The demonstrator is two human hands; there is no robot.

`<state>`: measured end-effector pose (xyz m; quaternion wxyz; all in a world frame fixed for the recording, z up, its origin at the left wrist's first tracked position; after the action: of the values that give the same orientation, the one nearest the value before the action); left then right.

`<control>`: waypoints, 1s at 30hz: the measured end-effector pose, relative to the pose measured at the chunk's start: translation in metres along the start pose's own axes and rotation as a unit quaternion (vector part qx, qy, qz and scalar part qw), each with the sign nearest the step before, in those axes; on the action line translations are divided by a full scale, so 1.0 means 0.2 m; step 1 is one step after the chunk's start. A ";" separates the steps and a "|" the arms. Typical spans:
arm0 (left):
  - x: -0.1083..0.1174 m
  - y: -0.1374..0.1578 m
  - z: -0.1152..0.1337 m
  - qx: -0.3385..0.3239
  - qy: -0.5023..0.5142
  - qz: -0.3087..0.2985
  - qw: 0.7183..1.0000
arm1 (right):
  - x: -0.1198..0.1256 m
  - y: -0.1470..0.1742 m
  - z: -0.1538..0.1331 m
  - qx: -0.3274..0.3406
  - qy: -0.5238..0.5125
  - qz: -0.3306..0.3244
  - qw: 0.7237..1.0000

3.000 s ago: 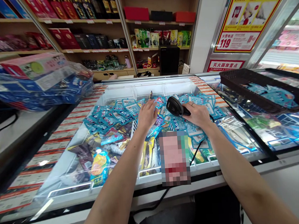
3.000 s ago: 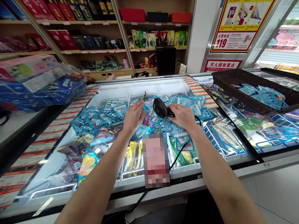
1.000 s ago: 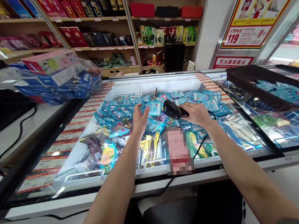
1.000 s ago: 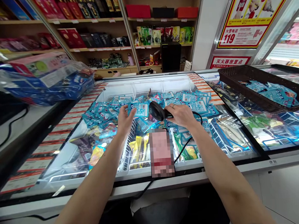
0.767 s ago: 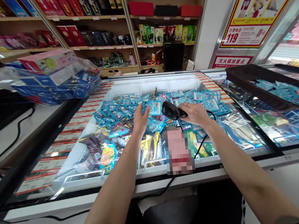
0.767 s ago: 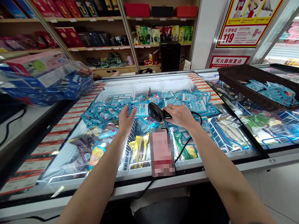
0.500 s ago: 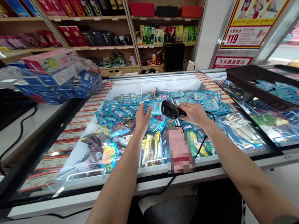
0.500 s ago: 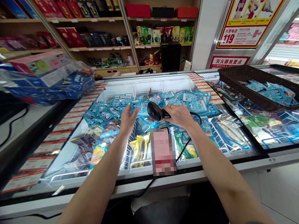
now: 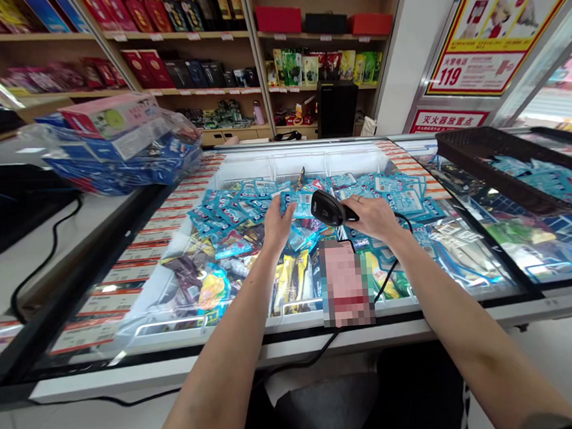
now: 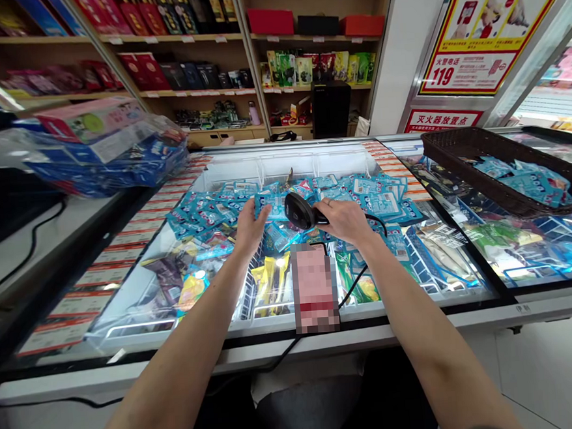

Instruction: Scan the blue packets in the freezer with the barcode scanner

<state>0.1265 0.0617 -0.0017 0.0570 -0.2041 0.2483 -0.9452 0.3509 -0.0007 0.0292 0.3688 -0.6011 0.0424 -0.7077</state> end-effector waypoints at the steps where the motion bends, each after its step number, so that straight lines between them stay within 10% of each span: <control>1: 0.00 0.00 0.00 0.001 0.000 0.002 1.000 | 0.00 0.00 0.00 -0.001 0.001 0.002 1.000; 21: 0.12 0.06 0.16 -0.059 -0.179 0.162 0.969 | 0.07 0.06 0.17 -0.052 0.038 0.008 0.998; 27: -0.15 0.09 0.20 -0.207 -0.207 -0.150 0.944 | 0.01 0.11 0.23 -0.098 0.049 0.010 0.994; 30: -0.19 0.08 0.15 -0.192 -0.243 -0.164 0.936 | 0.00 0.11 0.24 -0.101 0.044 0.006 0.994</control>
<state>0.1740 0.0416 0.0002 -0.0807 -0.4730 0.3668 -0.7970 0.4032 0.0018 0.0301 0.3081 -0.6031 0.1331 -0.7236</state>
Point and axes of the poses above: each hand's wrist, its own y-axis away from the middle knuckle, its own x-axis out of the back of the hand, z = x × y, the point moved 7 cm from there along -y, towards the middle knuckle, and after that the axes turned 9 degrees about y, right-handed, at the moved point
